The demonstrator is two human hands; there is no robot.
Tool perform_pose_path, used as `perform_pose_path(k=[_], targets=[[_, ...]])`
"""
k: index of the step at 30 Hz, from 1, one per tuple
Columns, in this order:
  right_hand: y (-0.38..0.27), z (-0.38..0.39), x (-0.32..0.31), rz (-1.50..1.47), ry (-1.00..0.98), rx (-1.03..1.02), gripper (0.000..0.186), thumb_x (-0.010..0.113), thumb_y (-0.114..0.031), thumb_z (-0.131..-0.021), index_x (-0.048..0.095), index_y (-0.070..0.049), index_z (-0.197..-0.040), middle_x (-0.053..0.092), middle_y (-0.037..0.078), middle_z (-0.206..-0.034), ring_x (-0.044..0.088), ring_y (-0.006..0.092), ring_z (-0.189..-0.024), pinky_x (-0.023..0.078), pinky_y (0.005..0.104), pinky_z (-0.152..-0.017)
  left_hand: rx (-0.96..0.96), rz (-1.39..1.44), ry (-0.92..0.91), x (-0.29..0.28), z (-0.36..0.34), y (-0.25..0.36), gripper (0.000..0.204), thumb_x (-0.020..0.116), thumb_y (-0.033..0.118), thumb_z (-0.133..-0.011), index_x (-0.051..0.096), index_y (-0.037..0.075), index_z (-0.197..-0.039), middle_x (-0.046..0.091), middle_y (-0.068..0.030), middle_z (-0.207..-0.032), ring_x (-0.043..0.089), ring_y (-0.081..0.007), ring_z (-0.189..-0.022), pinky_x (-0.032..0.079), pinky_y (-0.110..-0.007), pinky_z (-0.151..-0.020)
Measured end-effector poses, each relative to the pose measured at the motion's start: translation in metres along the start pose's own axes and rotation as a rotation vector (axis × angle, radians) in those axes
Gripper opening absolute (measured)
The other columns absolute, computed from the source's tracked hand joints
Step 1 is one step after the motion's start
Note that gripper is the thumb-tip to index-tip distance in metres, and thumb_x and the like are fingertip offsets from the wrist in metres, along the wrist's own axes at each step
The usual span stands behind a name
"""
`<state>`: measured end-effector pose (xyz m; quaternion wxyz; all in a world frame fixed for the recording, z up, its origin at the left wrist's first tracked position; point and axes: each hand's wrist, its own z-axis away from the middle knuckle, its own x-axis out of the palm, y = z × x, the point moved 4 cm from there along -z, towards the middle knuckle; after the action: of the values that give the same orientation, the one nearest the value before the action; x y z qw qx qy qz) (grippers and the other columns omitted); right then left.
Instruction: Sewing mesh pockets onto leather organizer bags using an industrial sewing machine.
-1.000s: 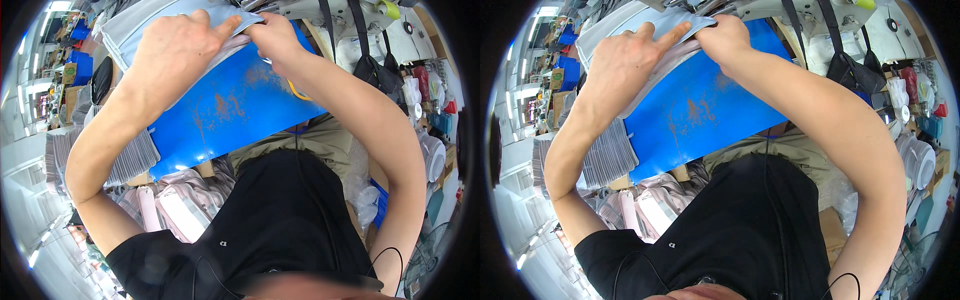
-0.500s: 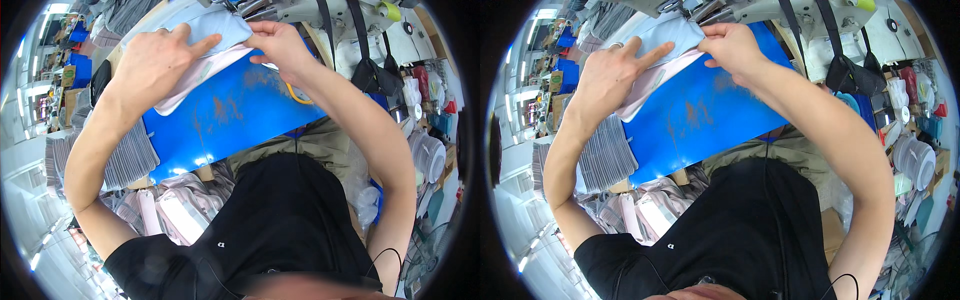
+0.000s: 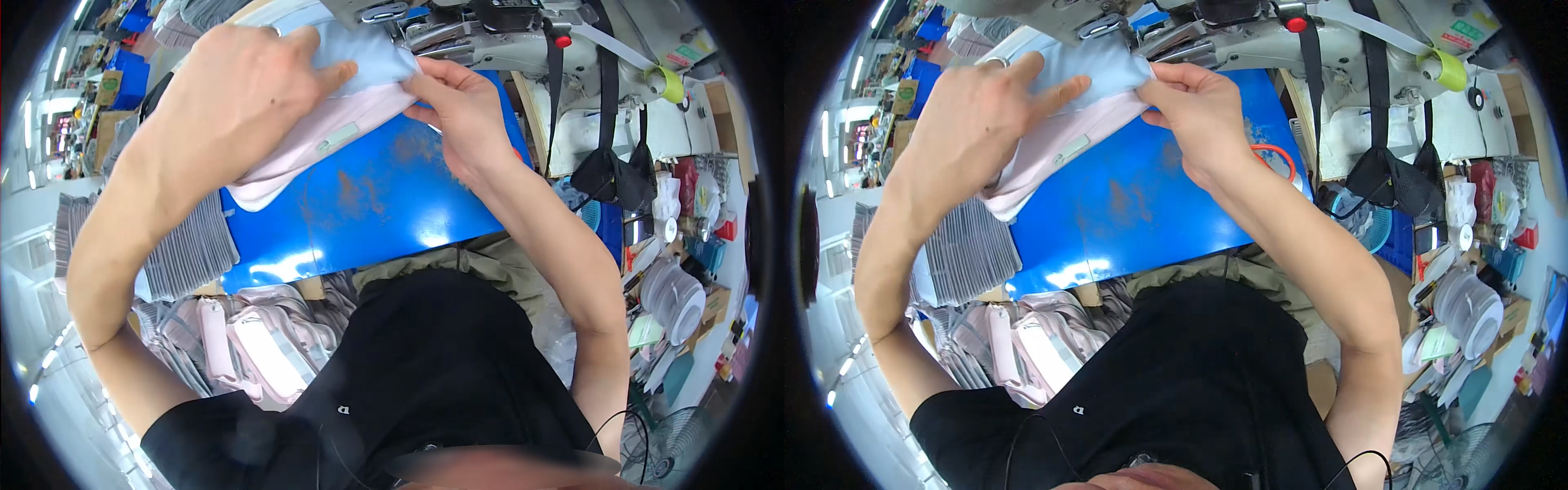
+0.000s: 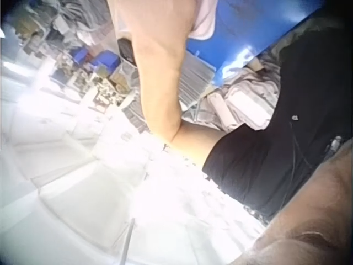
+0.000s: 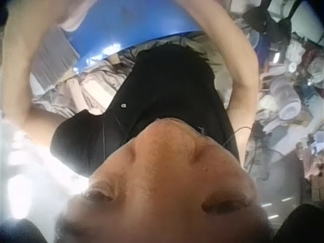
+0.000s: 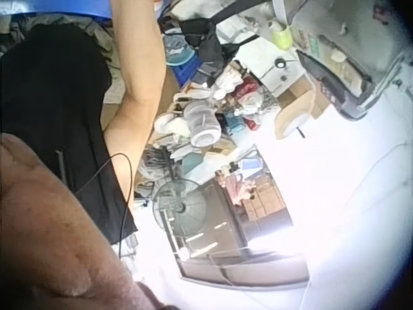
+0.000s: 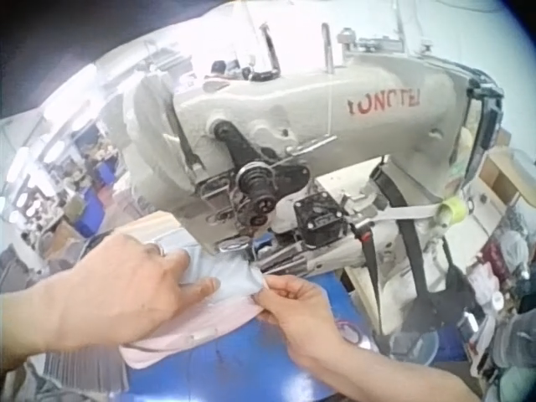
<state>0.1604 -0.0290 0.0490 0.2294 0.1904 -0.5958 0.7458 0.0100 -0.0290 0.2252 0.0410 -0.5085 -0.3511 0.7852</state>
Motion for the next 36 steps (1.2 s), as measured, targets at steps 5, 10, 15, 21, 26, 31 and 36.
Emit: perform_pose_path(k=[5, 10, 15, 21, 26, 31, 36], targets=[[0.002, -0.006, 0.004, -0.001, 0.052, 0.032, 0.02, 0.078, -0.008, -0.089, 0.074, 0.0, -0.107, 0.074, 0.006, -0.096, 0.07, 0.0131, -0.086, 0.057, 0.0289, -0.075, -0.073, -0.072, -0.09, -0.008, -0.011, 0.005, 0.062, 0.071, 0.003, -0.08, 0.068, 0.022, -0.139, 0.061, -0.0101, -0.098, 0.07, -0.0247, -0.074, 0.055, -0.034, -0.062], [0.003, -0.005, 0.005, -0.021, 0.055, 0.025, 0.017, 0.077, -0.009, -0.091, 0.074, 0.0, -0.105, 0.074, 0.006, -0.094, 0.07, 0.0129, -0.084, 0.058, 0.0291, -0.073, -0.125, -0.013, -0.08, -0.007, -0.01, 0.019, 0.063, 0.074, 0.005, -0.076, 0.067, 0.017, -0.137, 0.064, -0.0098, -0.098, 0.071, -0.0241, -0.075, 0.056, -0.032, -0.062], [0.006, -0.009, 0.001, -0.077, 0.056, 0.007, 0.016, 0.077, -0.009, -0.091, 0.073, 0.0, -0.103, 0.073, 0.005, -0.091, 0.069, 0.0126, -0.082, 0.058, 0.0295, -0.07, -0.262, 0.021, -0.101, -0.006, -0.02, 0.047, 0.06, 0.074, 0.007, -0.076, 0.065, 0.01, -0.134, 0.065, -0.0089, -0.09, 0.071, -0.0247, -0.075, 0.055, -0.033, -0.061], [0.001, 0.0, 0.008, -0.044, 0.02, 0.075, 0.015, 0.075, -0.005, -0.089, 0.066, -0.001, -0.1, 0.069, 0.004, -0.087, 0.069, 0.0142, -0.081, 0.057, 0.0314, -0.066, -0.285, 0.098, 0.02, -0.007, -0.02, 0.055, 0.019, 0.066, 0.011, -0.09, 0.071, -0.001, -0.103, 0.07, -0.0111, -0.082, 0.072, -0.0242, -0.068, 0.055, -0.033, -0.054], [-0.002, 0.003, 0.011, -0.016, 0.008, 0.079, 0.015, 0.074, -0.005, -0.088, 0.064, -0.001, -0.098, 0.068, 0.005, -0.088, 0.069, 0.0151, -0.077, 0.058, 0.0315, -0.065, -0.27, 0.05, 0.04, -0.008, -0.021, 0.057, 0.016, 0.066, 0.01, -0.089, 0.069, -0.001, -0.099, 0.069, -0.0103, -0.08, 0.072, -0.0232, -0.067, 0.054, -0.031, -0.053], [0.002, 0.005, 0.004, 0.093, 0.039, 0.012, 0.018, 0.073, -0.006, -0.087, 0.066, 0.002, -0.102, 0.069, 0.005, -0.087, 0.067, 0.0132, -0.073, 0.056, 0.0299, -0.063, -0.32, 0.078, -0.009, -0.006, -0.023, 0.064, 0.029, 0.069, 0.009, -0.084, 0.067, 0.003, -0.112, 0.066, -0.0083, -0.081, 0.072, -0.0227, -0.069, 0.054, -0.032, -0.054], [0.006, 0.003, -0.008, 0.164, -0.016, -0.083, 0.031, 0.073, -0.007, -0.09, 0.073, 0.006, -0.118, 0.071, 0.002, -0.086, 0.063, 0.0069, -0.073, 0.052, 0.0238, -0.064, -0.416, 0.059, 0.092, 0.003, -0.031, 0.084, 0.016, 0.067, 0.01, -0.087, 0.069, -0.002, -0.099, 0.062, -0.0023, -0.071, 0.067, -0.0134, -0.056, 0.049, -0.028, -0.043]])
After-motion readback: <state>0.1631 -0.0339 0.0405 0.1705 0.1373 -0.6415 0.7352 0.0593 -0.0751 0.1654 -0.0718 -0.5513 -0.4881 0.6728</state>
